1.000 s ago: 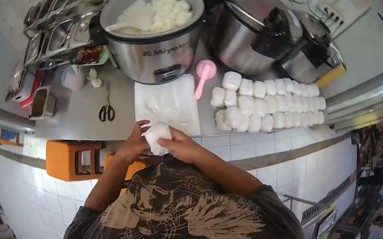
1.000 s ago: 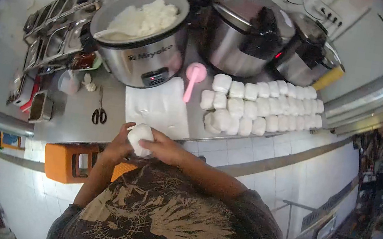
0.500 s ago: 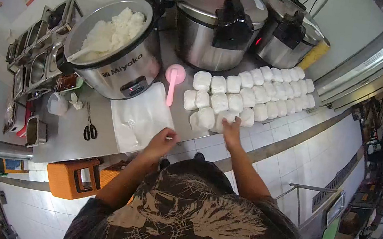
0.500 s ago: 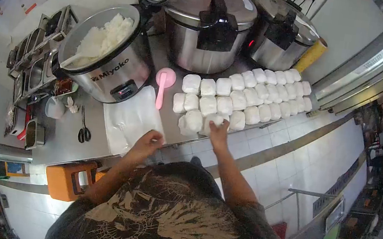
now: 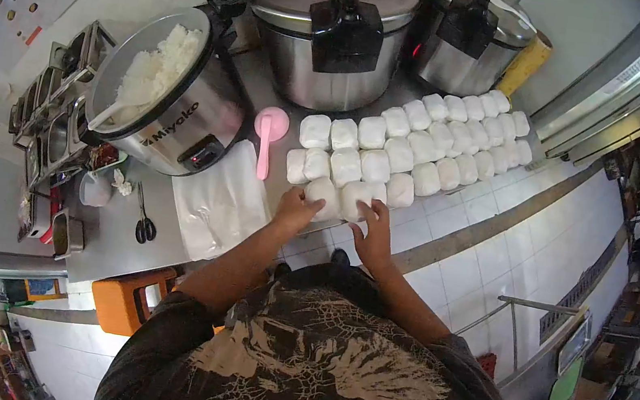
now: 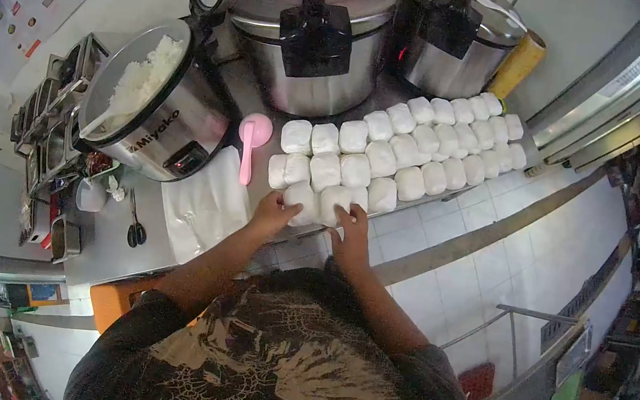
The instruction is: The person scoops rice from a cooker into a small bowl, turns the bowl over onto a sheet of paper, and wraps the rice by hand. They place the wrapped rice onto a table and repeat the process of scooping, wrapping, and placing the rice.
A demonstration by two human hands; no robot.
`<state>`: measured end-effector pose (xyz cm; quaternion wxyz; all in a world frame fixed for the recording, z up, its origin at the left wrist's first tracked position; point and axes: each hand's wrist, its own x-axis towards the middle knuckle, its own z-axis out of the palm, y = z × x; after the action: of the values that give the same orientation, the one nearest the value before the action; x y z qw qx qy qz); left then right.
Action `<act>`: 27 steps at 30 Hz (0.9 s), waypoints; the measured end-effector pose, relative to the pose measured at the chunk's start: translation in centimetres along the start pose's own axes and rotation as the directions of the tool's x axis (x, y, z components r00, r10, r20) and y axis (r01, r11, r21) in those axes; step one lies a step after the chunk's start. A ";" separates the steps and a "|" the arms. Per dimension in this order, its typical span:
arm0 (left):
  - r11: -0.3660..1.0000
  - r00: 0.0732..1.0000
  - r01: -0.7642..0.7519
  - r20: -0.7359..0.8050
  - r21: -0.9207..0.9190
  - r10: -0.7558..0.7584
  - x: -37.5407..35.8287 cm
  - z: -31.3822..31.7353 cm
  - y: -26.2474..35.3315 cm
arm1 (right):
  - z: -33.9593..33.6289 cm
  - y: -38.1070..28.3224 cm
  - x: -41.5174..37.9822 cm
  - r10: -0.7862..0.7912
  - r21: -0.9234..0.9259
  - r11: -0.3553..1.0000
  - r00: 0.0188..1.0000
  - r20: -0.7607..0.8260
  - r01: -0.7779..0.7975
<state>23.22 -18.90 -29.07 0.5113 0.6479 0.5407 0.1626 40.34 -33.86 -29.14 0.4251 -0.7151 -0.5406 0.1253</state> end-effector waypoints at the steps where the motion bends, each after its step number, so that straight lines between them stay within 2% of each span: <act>1: 1.000 1.000 0.005 0.009 -0.030 -0.004 0.4 0.0 -0.4 | 0.3 0.6 0.1 -0.018 0.023 1.000 1.000 -0.008 0.018; 4: 0.983 0.988 0.007 0.150 -0.183 0.021 1.1 -0.6 -0.9 | 1.3 0.9 1.0 -0.040 0.078 0.996 0.999 -0.005 0.040; 7: 0.994 0.983 -0.044 0.172 -0.095 0.060 2.0 -1.2 -1.6 | 1.7 0.7 2.4 -0.075 0.049 0.996 0.997 0.028 0.073; 10: 0.999 0.978 0.013 0.210 -0.046 -0.003 2.9 -1.4 -2.1 | 2.2 0.4 3.1 -0.111 -0.056 0.992 0.992 0.065 0.115; 11: 0.999 0.975 -0.050 0.217 -0.002 0.049 3.1 -1.4 -2.2 | 2.2 0.5 3.4 -0.119 -0.103 0.987 0.990 0.077 0.127; 13: 0.982 0.960 -0.171 0.239 0.079 0.148 3.0 -1.3 -2.3 | 1.5 -0.2 3.1 -0.097 -0.068 0.992 0.992 0.078 0.102; 16: 0.944 0.934 -0.327 0.166 0.047 0.316 2.8 -0.6 -2.9 | 0.0 -0.9 3.5 -0.116 -0.078 0.989 0.989 0.089 0.123; 19: 0.928 0.935 -0.353 0.039 0.119 0.351 4.0 1.1 -6.3 | -0.9 -1.4 3.8 -0.153 -0.100 0.981 0.980 0.129 0.167; 22: 0.973 0.952 -0.224 -0.202 0.063 0.232 2.4 2.0 -5.3 | -1.6 -1.6 3.8 -0.202 -0.097 0.970 0.963 0.180 0.222; 24: 0.983 0.998 -0.005 -0.062 -0.183 -0.006 0.5 1.8 -1.9 | -1.5 -0.8 3.6 -0.228 -0.101 0.962 0.952 0.205 0.253; 25: 0.949 0.993 0.121 0.026 -0.290 -0.118 -0.1 1.8 -1.0 | -0.9 0.1 3.6 -0.239 -0.110 0.958 0.947 0.214 0.266; 27: 0.973 0.996 0.093 0.034 -0.213 -0.088 0.2 1.8 -0.8 | -0.7 1.0 3.6 -0.239 -0.114 0.956 0.943 0.230 0.270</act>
<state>24.19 -19.70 -30.59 0.5915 0.5657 0.5428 0.1884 42.81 -31.10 -28.47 0.3248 -0.6501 -0.6787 0.1059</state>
